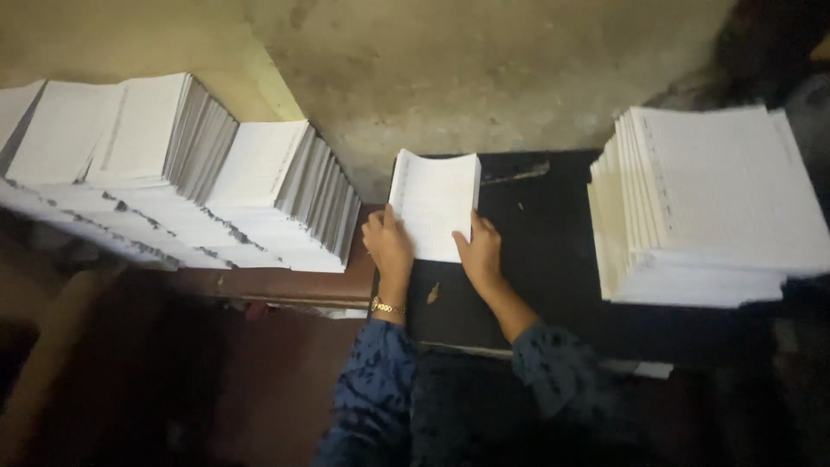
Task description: Folding individual sheets of paper and stacking them on a table
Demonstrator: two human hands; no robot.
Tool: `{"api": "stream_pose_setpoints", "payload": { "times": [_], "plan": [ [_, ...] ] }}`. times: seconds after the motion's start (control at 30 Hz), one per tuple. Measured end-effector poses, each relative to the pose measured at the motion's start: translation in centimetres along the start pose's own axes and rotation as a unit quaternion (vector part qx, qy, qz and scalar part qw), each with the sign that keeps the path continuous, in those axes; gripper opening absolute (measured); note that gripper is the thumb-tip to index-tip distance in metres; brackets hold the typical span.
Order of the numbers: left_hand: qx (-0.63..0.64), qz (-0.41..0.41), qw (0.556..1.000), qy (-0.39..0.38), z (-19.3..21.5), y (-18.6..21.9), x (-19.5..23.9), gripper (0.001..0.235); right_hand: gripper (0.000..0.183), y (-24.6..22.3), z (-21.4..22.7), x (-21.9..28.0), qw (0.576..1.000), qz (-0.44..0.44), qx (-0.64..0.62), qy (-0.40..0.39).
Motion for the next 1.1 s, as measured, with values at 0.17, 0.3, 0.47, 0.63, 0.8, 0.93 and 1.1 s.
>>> {"api": "stream_pose_setpoints", "payload": {
  "times": [0.17,0.3,0.47,0.63,0.8,0.93,1.1],
  "plan": [
    [0.063,0.027,0.998,0.012,-0.7,-0.9,-0.2,0.036,0.063,-0.9,0.2,0.2,0.999,0.028,-0.014,0.008],
    [0.042,0.030,0.999,0.003,0.3,-0.3,-0.2,0.039,0.069,-1.4,0.7,0.1,1.000,0.017,-0.009,0.009],
    [0.057,0.041,0.997,-0.020,-1.8,-1.4,-0.1,0.043,0.068,-5.6,5.3,1.0,0.992,0.101,0.023,0.072],
    [0.056,0.041,0.998,-0.011,-1.5,-1.1,-0.2,0.042,0.053,-10.3,12.5,4.5,0.974,0.171,0.027,0.143],
    [0.060,0.050,0.997,0.002,-1.7,-1.4,0.2,0.040,0.053,-10.7,25.5,7.7,0.947,0.166,0.071,0.265],
    [0.124,0.048,0.991,0.024,-0.7,-1.3,0.3,0.039,0.065,-4.9,32.1,6.0,0.938,0.165,0.212,0.219],
    [0.153,0.099,0.982,0.051,0.6,-2.0,0.3,0.051,0.059,-3.1,32.8,6.5,0.903,0.248,0.287,0.199]
  ]
}}
Point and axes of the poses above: each hand's wrist, its own x-axis away from the middle knuckle, its own z-axis out of the back of the hand, y = z × x, the point moved 7 cm from there along -x, towards the middle knuckle, and after that the axes turned 1 degree about -z, right-handed, at the moved point
